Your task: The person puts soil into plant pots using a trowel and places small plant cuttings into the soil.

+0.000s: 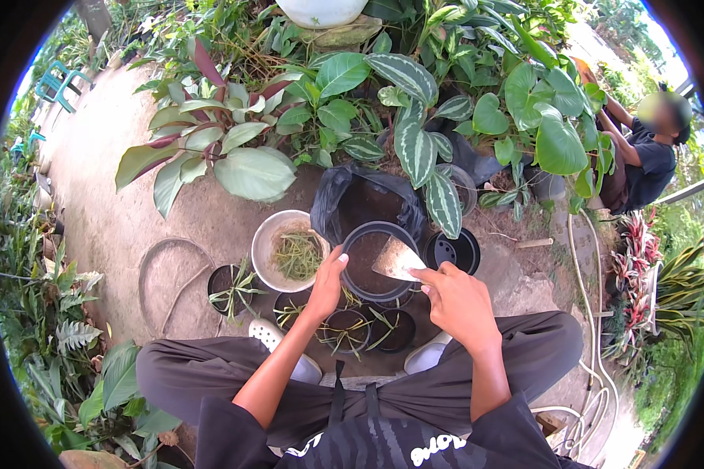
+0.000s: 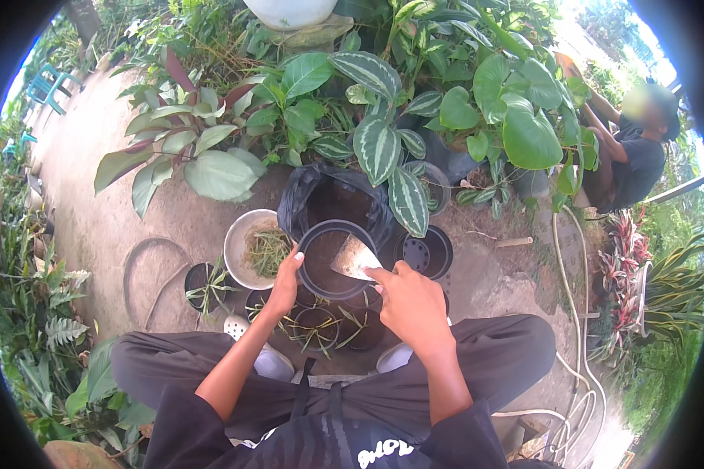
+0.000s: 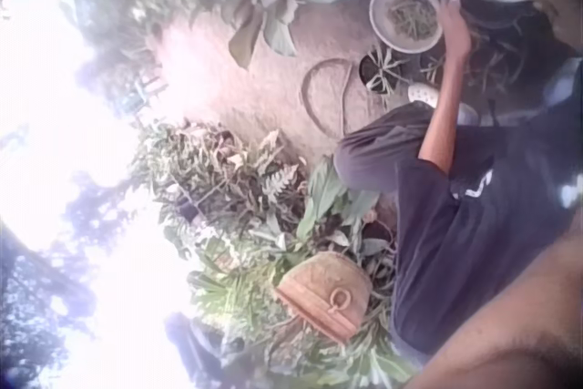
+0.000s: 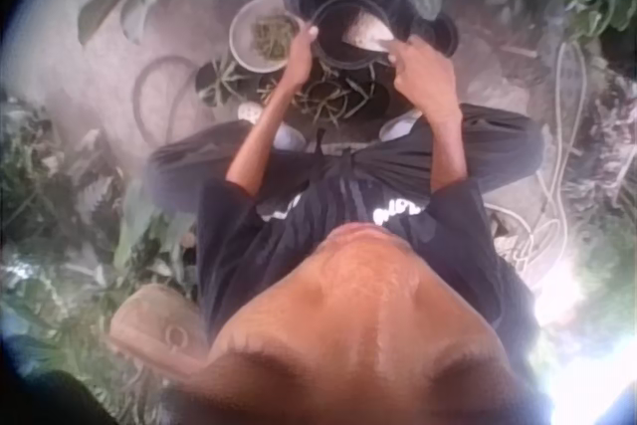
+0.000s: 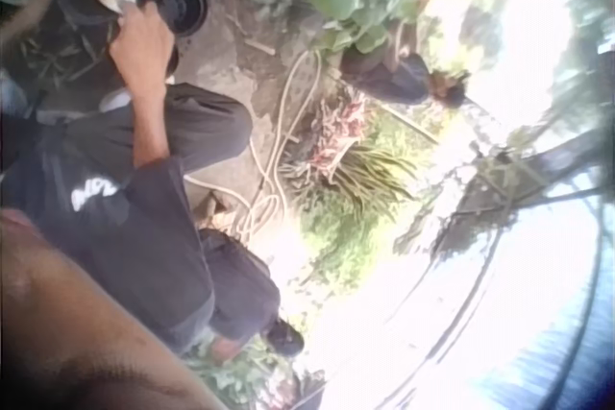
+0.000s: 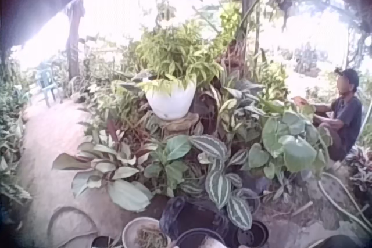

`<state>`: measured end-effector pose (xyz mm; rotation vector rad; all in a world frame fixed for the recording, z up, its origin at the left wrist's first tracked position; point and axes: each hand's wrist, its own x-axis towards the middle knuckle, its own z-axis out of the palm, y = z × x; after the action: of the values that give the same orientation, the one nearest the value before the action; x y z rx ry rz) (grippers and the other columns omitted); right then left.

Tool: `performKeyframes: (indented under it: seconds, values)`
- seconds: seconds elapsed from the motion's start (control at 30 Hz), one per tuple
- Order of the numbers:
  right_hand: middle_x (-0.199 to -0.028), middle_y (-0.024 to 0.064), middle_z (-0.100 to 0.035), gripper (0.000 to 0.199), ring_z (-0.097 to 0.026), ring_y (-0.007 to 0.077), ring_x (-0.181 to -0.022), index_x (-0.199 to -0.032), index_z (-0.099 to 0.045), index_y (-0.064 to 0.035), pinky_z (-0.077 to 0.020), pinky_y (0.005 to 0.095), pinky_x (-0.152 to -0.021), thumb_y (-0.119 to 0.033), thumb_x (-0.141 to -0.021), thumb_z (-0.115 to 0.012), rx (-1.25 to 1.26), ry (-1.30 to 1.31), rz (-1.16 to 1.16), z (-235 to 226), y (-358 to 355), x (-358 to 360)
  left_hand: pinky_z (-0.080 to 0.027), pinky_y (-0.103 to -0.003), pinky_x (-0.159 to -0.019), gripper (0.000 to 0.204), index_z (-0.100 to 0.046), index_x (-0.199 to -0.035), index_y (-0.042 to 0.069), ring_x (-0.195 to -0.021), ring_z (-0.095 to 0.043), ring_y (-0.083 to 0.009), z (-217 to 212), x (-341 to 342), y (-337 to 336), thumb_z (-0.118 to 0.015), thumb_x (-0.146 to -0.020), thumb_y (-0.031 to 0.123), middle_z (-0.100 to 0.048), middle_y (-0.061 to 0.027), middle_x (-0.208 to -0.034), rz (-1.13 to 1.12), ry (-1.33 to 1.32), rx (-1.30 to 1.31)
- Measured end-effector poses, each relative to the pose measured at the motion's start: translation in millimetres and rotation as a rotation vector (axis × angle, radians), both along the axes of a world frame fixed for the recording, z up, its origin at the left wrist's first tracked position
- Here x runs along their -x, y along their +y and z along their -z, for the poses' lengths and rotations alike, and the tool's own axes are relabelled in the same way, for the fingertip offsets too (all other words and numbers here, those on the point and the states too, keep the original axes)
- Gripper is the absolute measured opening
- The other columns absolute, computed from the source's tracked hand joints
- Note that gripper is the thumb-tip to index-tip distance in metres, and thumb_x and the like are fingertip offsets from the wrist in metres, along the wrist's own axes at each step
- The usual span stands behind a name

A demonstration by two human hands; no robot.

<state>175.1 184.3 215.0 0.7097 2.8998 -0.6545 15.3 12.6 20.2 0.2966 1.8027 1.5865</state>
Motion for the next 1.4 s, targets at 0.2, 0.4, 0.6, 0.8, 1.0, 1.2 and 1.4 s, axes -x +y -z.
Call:
performKeyframes:
  seconds: [0.2, 0.4, 0.6, 0.8, 1.0, 1.2, 1.4]
  values:
    - [-0.089, 0.0124, -0.063, 0.03, -0.066, 0.0355, -0.081, -0.12, -0.074, -0.0169, -0.0522, 0.0475, -0.074, -0.012, -0.092, -0.064, 0.031, -0.018, -0.039, 1, 6, -7, -0.04, -0.035, -0.11, 0.081, -0.032, -0.153, -0.013, -0.14, -0.046, -0.0313, -44, -3, 8, -0.044, -0.103, 0.049, -0.044, -0.0276, -0.154, 0.05, -0.048, -0.022]
    - [-0.089, 0.0104, -0.063, 0.03, -0.066, 0.0336, -0.083, -0.12, -0.074, -0.018, -0.0527, 0.0457, -0.075, -0.012, -0.093, -0.063, 0.048, 0.002, -0.08, 3, 3, -6, -0.045, -0.031, -0.102, 0.074, -0.036, -0.152, -0.012, -0.129, -0.054, -0.0232, 7, 0, 0, -0.045, -0.105, 0.045, -0.053, -0.0194, -0.145, 0.053, -0.002, -0.021]
    - [-0.09, 0.0096, -0.063, 0.03, -0.066, 0.0323, -0.081, -0.122, -0.072, -0.0183, -0.0529, 0.0442, -0.073, -0.015, -0.094, -0.063, 0.025, 0.071, -0.096, 2, 7, -9, -0.047, -0.029, -0.1, 0.065, -0.041, -0.149, -0.01, -0.118, -0.06, -0.0168, 1, -1, 5, -0.041, -0.108, 0.041, -0.061, -0.0137, -0.133, -0.065, -0.16, -0.221]
    - [-0.09, 0.01, -0.059, 0.034, -0.066, 0.0306, -0.074, -0.126, -0.07, -0.0196, -0.0527, 0.0413, -0.064, -0.013, -0.093, -0.064, 0.059, 0.26, -0.064, 10, -9, -2, -0.045, -0.033, -0.102, 0.056, -0.052, -0.137, -0.008, -0.114, -0.061, -0.02, -22, 9, -9, -0.037, -0.109, 0.038, -0.063, -0.0142, -0.13, -0.249, -0.047, -0.163]
    - [-0.09, 0.0092, -0.058, 0.04, -0.066, 0.03, -0.073, -0.131, -0.069, -0.0229, -0.0526, 0.0408, -0.064, -0.012, -0.093, -0.065, 0.186, 0.275, 0.022, 28, -23, -14, -0.038, -0.039, -0.114, 0.069, -0.046, -0.146, 0.004, -0.131, -0.054, -0.0233, 45, -25, -29, -0.043, -0.104, 0.058, -0.056, -0.0114, -0.144, -0.601, -0.238, -0.332]
    - [-0.092, 0.0084, -0.062, 0.04, -0.064, 0.0277, -0.071, -0.131, -0.069, -0.0214, -0.0518, 0.0385, -0.065, -0.008, -0.094, -0.065, 0.233, 0.417, 0.146, 47, -26, -36, -0.04, -0.038, -0.111, 0.064, -0.045, -0.141, 0.003, -0.128, -0.055, -0.0229, 54, -20, -31, -0.042, -0.105, 0.056, -0.056, -0.0122, -0.139, -0.75, -0.133, -0.339]
    - [-0.107, 0.0188, -0.071, 0.036, -0.068, 0.0383, -0.097, -0.125, -0.07, -0.0091, -0.0514, 0.0412, -0.088, -0.001, -0.092, -0.06, 0.358, 0.283, 0.304, 53, -4, -25, -0.032, -0.038, -0.115, 0.07, -0.041, -0.142, -0.007, -0.132, -0.047, -0.0231, 62, -18, -37, -0.043, -0.106, 0.053, -0.048, -0.0159, -0.142, -0.918, -0.04, -0.252]
